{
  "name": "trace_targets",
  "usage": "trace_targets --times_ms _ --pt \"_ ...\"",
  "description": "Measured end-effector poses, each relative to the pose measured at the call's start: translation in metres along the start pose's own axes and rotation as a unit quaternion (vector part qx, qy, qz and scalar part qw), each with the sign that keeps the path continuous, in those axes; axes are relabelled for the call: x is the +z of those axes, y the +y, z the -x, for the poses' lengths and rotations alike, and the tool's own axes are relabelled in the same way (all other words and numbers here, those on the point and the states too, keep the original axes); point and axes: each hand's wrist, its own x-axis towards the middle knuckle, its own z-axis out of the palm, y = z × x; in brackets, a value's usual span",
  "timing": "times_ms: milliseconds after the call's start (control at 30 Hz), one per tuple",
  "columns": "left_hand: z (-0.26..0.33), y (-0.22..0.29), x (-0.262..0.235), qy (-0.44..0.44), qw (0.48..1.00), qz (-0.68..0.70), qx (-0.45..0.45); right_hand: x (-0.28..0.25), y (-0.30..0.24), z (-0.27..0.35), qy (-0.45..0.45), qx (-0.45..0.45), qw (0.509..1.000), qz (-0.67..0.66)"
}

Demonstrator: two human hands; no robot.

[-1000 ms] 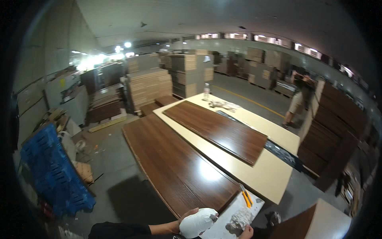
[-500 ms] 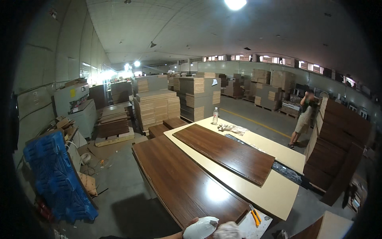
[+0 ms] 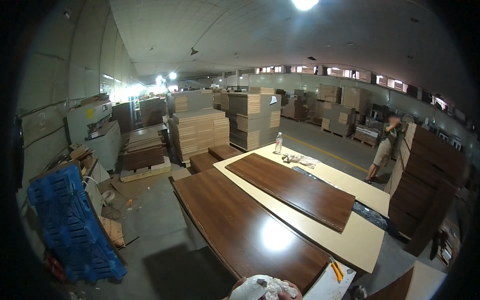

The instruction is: The recorder handles and inspects wood furniture panels, using foam padding to protect the corners and edges.

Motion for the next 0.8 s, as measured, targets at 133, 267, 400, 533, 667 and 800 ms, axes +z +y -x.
trace_targets --times_ms 133,267,400,533,667,800 --pt "0.045 0.023 -0.086 0.213 0.977 -0.009 0.014 0.039 -0.028 -0.002 0.018 -0.044 0.997 0.063" --pt "0.019 0.014 0.03 0.318 0.828 -0.413 0.205 0.052 -0.033 -0.004 -0.067 -0.03 0.997 0.021" --pt "0.015 0.032 0.054 0.303 0.857 -0.326 0.262 0.046 -0.026 -0.019 -0.211 0.004 0.977 0.041" --pt "0.012 0.044 0.087 0.251 0.876 -0.348 0.22 0.065 -0.045 -0.028 -0.233 0.019 0.948 0.218" --pt "0.017 0.048 0.075 0.253 0.863 -0.393 0.19 0.091 -0.049 -0.02 -0.081 -0.241 0.946 0.199" --pt "0.046 0.047 0.024 0.286 0.84 -0.397 0.237 0.063 -0.049 -0.025 0.127 -0.258 0.94 0.184"
